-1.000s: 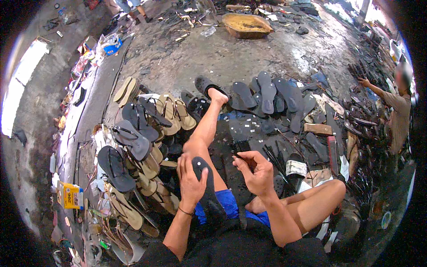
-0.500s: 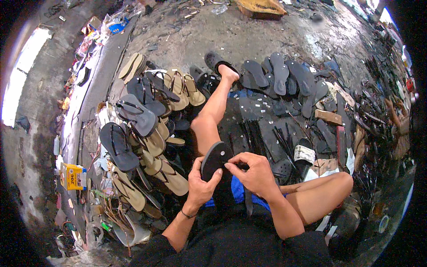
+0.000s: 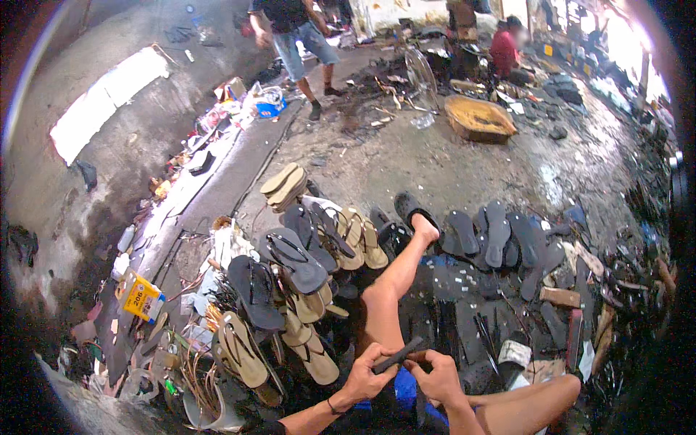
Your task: The person sits on the floor and assembles flip-flops by hand, inserting the strap through holes in the sole and securing it. They handle multiple flip-flop soles and straps, repeatedly threading and adjusting the straps to complete each unit.
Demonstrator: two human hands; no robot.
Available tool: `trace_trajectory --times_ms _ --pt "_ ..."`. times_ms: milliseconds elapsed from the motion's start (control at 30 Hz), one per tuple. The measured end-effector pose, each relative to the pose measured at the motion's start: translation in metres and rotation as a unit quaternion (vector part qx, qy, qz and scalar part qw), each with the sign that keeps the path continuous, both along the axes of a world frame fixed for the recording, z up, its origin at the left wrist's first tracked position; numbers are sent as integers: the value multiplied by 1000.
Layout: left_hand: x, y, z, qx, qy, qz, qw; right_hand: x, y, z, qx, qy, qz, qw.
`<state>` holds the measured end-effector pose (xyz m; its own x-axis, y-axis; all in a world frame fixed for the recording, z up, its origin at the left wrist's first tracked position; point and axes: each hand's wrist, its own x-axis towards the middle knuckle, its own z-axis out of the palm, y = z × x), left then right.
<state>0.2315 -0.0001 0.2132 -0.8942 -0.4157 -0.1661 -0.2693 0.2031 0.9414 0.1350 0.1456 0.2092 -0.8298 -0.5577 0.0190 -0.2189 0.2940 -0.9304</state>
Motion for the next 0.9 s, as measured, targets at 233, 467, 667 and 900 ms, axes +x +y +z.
trace_trajectory --times_ms 233,467,667,900 --pt "-7 3 -3 44 33 -74 996 -2 20 -17 48 36 7 998" --pt "-15 14 -3 71 102 -106 987 -4 33 -11 105 30 13 994" --pt "-15 15 -9 105 112 -130 980 -12 44 -4 110 30 63 991" --pt "-25 20 -34 43 106 -112 987 -21 52 -4 152 14 65 986"
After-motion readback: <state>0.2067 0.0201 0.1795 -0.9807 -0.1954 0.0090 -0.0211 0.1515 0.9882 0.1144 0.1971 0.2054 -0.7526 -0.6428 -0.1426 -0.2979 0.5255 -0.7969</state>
